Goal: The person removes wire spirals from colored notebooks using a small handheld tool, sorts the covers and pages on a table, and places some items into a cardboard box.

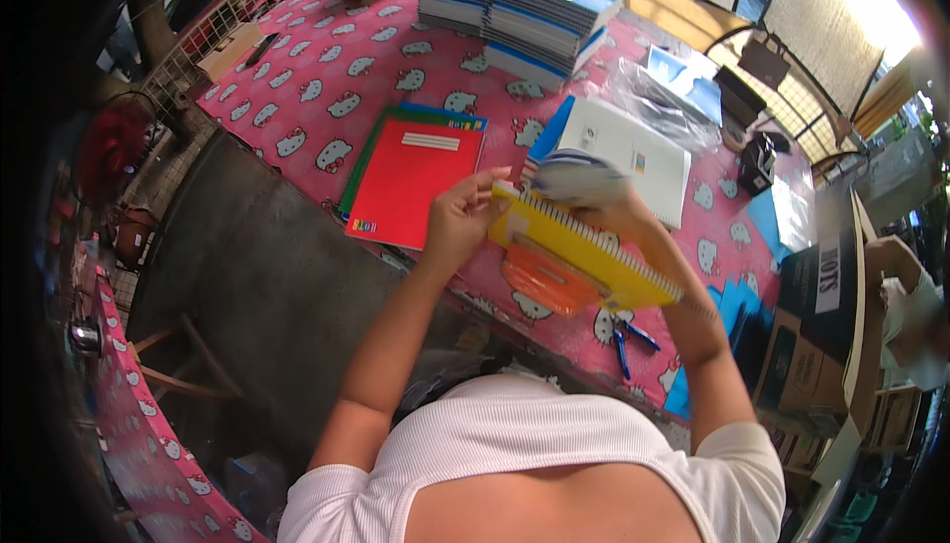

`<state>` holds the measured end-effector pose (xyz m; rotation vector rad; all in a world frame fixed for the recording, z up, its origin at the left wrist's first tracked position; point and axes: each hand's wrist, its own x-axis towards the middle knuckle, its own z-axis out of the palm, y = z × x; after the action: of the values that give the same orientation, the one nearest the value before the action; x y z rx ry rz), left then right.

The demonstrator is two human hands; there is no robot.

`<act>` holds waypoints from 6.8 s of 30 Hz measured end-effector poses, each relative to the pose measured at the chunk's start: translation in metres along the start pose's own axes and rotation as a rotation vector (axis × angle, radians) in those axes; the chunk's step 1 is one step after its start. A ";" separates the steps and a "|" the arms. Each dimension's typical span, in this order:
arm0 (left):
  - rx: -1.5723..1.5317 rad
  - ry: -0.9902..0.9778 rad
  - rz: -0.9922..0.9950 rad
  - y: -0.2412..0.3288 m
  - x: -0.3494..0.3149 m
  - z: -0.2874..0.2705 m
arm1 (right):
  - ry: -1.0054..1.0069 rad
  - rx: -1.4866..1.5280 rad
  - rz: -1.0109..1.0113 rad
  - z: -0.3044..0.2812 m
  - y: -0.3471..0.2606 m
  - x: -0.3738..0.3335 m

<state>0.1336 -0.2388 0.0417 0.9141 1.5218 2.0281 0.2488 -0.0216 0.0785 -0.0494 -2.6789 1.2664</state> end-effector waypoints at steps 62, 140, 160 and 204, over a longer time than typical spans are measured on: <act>0.257 0.056 0.569 0.055 0.029 0.033 | 0.754 0.371 0.453 0.087 -0.080 -0.167; 0.968 -0.528 0.482 -0.058 -0.020 0.030 | -0.101 -0.514 0.036 -0.035 0.086 0.072; 0.984 -0.508 0.505 -0.059 -0.020 0.029 | -0.124 -0.732 -0.064 -0.022 0.073 0.064; 0.050 -0.041 0.449 0.016 0.170 0.095 | 0.921 0.202 0.185 -0.111 0.053 -0.075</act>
<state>0.0869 -0.0634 0.1146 1.4129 1.4468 2.2578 0.3396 0.0889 0.0956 -0.6817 -1.7777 1.1557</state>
